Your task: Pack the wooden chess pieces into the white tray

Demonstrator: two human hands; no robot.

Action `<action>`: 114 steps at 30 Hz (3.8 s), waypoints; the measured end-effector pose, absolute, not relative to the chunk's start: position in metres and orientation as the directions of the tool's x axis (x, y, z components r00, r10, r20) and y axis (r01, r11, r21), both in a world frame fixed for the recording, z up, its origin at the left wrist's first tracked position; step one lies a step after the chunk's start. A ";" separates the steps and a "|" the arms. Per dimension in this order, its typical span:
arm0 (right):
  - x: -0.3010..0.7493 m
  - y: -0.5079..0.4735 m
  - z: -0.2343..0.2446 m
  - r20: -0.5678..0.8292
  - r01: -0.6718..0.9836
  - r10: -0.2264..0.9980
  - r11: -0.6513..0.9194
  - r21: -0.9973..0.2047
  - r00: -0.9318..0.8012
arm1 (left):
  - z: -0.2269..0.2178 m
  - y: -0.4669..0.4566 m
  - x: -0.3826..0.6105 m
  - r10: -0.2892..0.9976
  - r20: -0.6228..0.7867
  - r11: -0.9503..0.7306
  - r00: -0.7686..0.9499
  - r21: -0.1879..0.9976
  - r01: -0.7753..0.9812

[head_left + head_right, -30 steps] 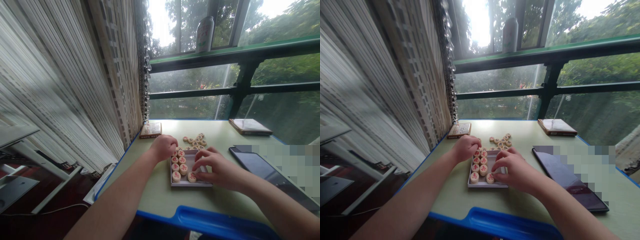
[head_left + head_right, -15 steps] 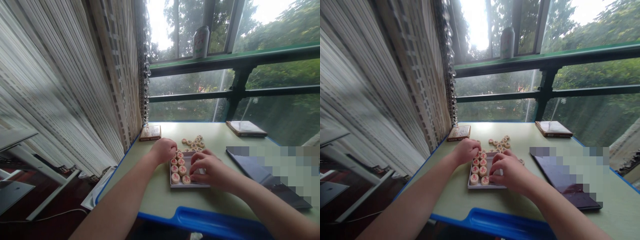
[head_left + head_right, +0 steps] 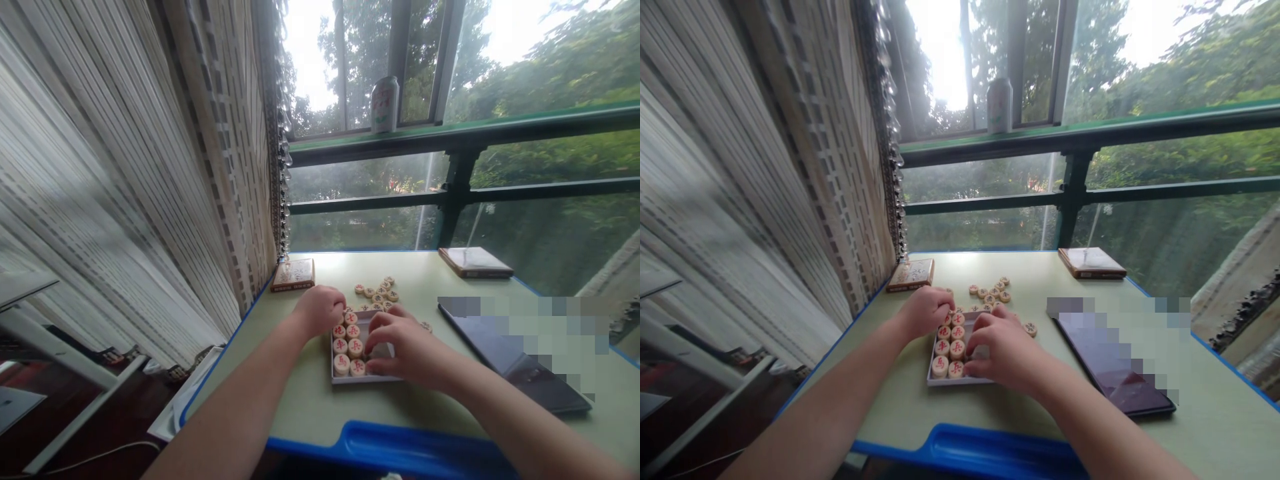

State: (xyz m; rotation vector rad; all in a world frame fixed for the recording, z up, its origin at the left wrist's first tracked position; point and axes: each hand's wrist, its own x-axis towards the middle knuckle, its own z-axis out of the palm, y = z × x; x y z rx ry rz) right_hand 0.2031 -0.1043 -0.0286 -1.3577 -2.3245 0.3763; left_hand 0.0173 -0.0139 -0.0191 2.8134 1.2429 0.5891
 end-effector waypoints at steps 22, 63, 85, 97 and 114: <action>0.218 -0.084 -0.027 0.362 0.750 0.902 0.404 -0.524 -0.233 | -0.018 -0.012 0.018 0.732 0.314 -0.667 0.604 0.150 0.730; 0.193 0.019 -0.013 0.174 0.938 0.968 0.224 -0.265 -0.182 | -0.029 0.003 0.011 0.723 0.453 -0.655 0.522 0.207 0.727; 0.201 -0.099 -0.048 0.458 0.791 0.888 0.309 -0.528 -0.041 | -0.029 -0.021 0.027 0.656 0.578 -0.707 0.485 0.246 0.663; 0.209 -0.101 -0.037 0.410 0.819 0.883 0.402 -0.409 -0.228 | -0.028 -0.015 0.021 0.672 0.580 -0.666 0.461 0.201 0.718; 0.217 -0.104 -0.038 0.265 0.866 0.904 0.407 -0.289 -0.336 | -0.030 -0.007 0.021 0.656 0.567 -0.683 0.497 0.168 0.710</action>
